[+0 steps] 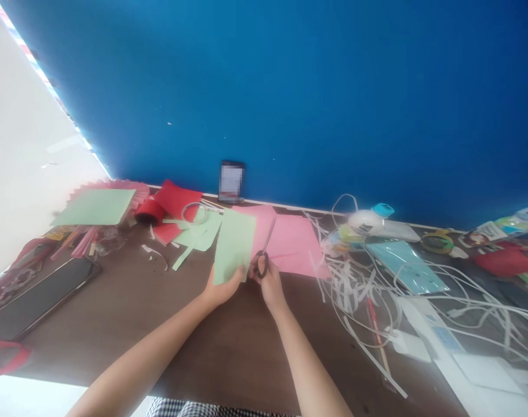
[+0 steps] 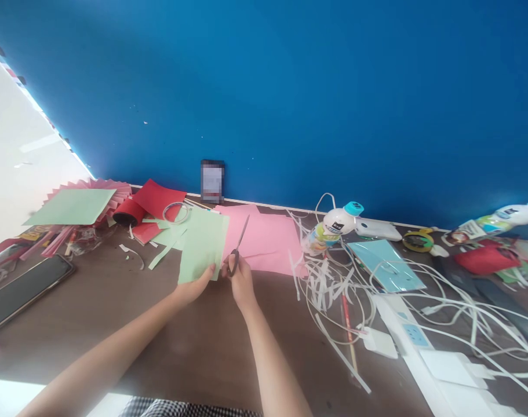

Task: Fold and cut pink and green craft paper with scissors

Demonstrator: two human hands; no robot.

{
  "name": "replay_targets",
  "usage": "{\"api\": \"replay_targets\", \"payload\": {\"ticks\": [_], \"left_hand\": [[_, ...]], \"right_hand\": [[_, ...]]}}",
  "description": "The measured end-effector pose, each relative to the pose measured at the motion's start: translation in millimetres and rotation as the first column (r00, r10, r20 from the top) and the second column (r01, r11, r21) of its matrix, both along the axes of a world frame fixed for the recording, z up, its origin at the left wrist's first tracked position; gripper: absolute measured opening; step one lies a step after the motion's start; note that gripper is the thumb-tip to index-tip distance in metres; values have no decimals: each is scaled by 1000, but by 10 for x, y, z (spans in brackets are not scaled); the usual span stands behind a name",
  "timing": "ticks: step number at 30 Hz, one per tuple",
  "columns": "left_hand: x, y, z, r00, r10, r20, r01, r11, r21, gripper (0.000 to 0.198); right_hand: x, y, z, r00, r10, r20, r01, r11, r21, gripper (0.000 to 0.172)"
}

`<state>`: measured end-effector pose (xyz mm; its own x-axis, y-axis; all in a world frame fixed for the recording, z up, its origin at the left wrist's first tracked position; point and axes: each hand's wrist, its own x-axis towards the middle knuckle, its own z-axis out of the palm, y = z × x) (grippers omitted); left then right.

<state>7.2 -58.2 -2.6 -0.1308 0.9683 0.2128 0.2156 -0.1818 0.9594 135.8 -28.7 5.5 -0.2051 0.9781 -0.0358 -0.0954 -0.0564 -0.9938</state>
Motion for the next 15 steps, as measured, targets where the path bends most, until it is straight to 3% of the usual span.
{"api": "replay_targets", "payload": {"ticks": [4,8,15], "left_hand": [[6,18,11,992,120,50,-117,992,-52,29],[-13,46,-2,996,35,84,-23,991,-129,31],[-72,127,-76,993,64,98,-44,980,-196,32]], "right_hand": [[4,-23,33,997,3,82,-9,998,69,34],[-25,-31,44,993,-31,115,21,996,86,27],[-37,-14,35,989,-83,119,73,994,86,26]]}}
